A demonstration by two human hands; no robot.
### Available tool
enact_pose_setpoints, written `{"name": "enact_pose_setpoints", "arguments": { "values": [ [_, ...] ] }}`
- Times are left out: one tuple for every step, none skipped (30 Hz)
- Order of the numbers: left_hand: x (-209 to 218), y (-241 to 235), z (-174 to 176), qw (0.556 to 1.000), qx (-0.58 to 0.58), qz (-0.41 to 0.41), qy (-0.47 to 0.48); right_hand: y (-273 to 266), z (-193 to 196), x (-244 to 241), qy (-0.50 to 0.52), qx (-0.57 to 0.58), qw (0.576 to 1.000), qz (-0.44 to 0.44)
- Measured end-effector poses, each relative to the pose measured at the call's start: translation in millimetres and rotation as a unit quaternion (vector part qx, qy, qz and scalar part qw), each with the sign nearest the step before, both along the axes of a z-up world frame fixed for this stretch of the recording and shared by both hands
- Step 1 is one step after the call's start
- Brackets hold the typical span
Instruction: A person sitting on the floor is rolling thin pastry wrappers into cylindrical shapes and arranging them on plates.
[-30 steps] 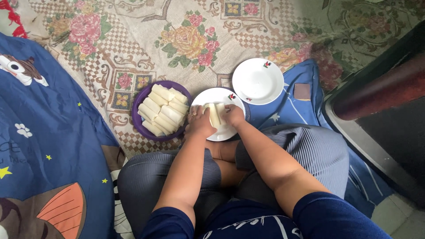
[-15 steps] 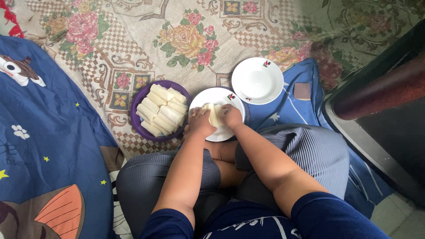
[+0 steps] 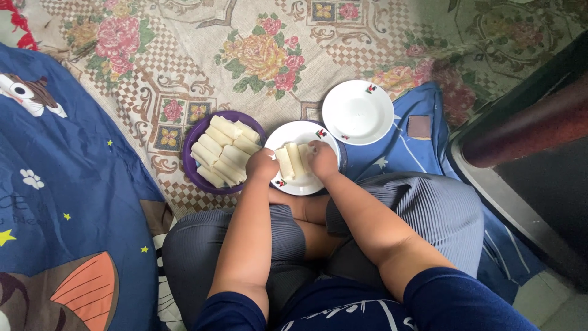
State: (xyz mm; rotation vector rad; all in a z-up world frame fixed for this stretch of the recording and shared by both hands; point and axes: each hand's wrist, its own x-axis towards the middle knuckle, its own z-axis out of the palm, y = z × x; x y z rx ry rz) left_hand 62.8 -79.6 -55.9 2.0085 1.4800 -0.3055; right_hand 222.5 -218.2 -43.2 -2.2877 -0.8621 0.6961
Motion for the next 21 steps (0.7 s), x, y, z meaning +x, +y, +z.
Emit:
{"name": "enact_pose_setpoints", "arguments": {
  "values": [
    [0, -3, 3, 1.0, 0.0, 0.001, 0.0, -2, 13, -4, 0.0, 0.0, 1.0, 0.001],
    [0, -6, 7, 0.999, -0.014, 0.014, -0.03, -5, 25, -8, -0.014, 0.033, 0.999, 0.008],
    [-1, -9, 10, 0.997, -0.03, 0.026, -0.059, -8, 38, -13, -0.026, 0.064, 0.997, 0.014],
    [0, -6, 7, 0.997, -0.03, 0.028, -0.058, -9, 43, -16, -0.026, 0.064, 0.997, 0.015],
    [1, -4, 3, 0.995, -0.016, 0.058, -0.083, -10, 48, -19, -0.033, 0.093, 0.995, 0.025],
    [3, -1, -1, 0.99, -0.003, 0.088, -0.108, -10, 53, -21, -0.041, 0.121, 0.991, 0.034],
    [0, -1, 11, 0.99, -0.004, 0.09, -0.108, -11, 55, -24, -0.041, 0.12, 0.991, 0.036],
    [-3, -2, 22, 0.969, 0.022, 0.174, -0.173, -11, 57, -26, -0.047, 0.131, 0.99, 0.04],
    [-5, -2, 33, 0.936, 0.048, 0.255, -0.237, -11, 59, -28, -0.054, 0.141, 0.988, 0.043],
    [-11, 14, 14, 0.936, 0.048, 0.255, -0.237, -10, 54, -27, -0.054, 0.141, 0.988, 0.044],
    [-20, 27, -6, 0.914, 0.097, 0.301, -0.255, -9, 49, -27, -0.055, 0.14, 0.987, 0.049],
    [-28, 41, -25, 0.887, 0.146, 0.345, -0.271, -9, 44, -26, -0.056, 0.139, 0.987, 0.054],
    [-36, 47, -24, 0.887, 0.145, 0.345, -0.272, -6, 45, -28, -0.057, 0.139, 0.987, 0.054],
    [-44, 53, -23, 0.852, 0.109, 0.412, -0.304, -3, 46, -29, -0.057, 0.135, 0.987, 0.062],
    [-54, 60, -21, 0.81, 0.073, 0.477, -0.334, 2, 48, -32, -0.057, 0.131, 0.987, 0.071],
    [-53, 53, 5, 0.809, 0.073, 0.478, -0.334, 7, 49, -35, -0.057, 0.131, 0.987, 0.072],
    [-53, 47, 30, 0.716, -0.003, 0.563, -0.413, 13, 50, -38, -0.044, 0.14, 0.985, 0.085],
    [-52, 40, 55, 0.602, -0.08, 0.632, -0.481, 20, 50, -41, -0.031, 0.15, 0.983, 0.097],
    [-53, 46, 43, 0.601, -0.079, 0.633, -0.481, 29, 49, -47, -0.03, 0.149, 0.983, 0.098],
    [-53, 52, 31, 0.596, -0.089, 0.636, -0.482, 39, 48, -52, -0.027, 0.15, 0.982, 0.115],
    [-54, 58, 18, 0.589, -0.099, 0.639, -0.484, 49, 47, -58, -0.026, 0.152, 0.979, 0.133]
  ]
}}
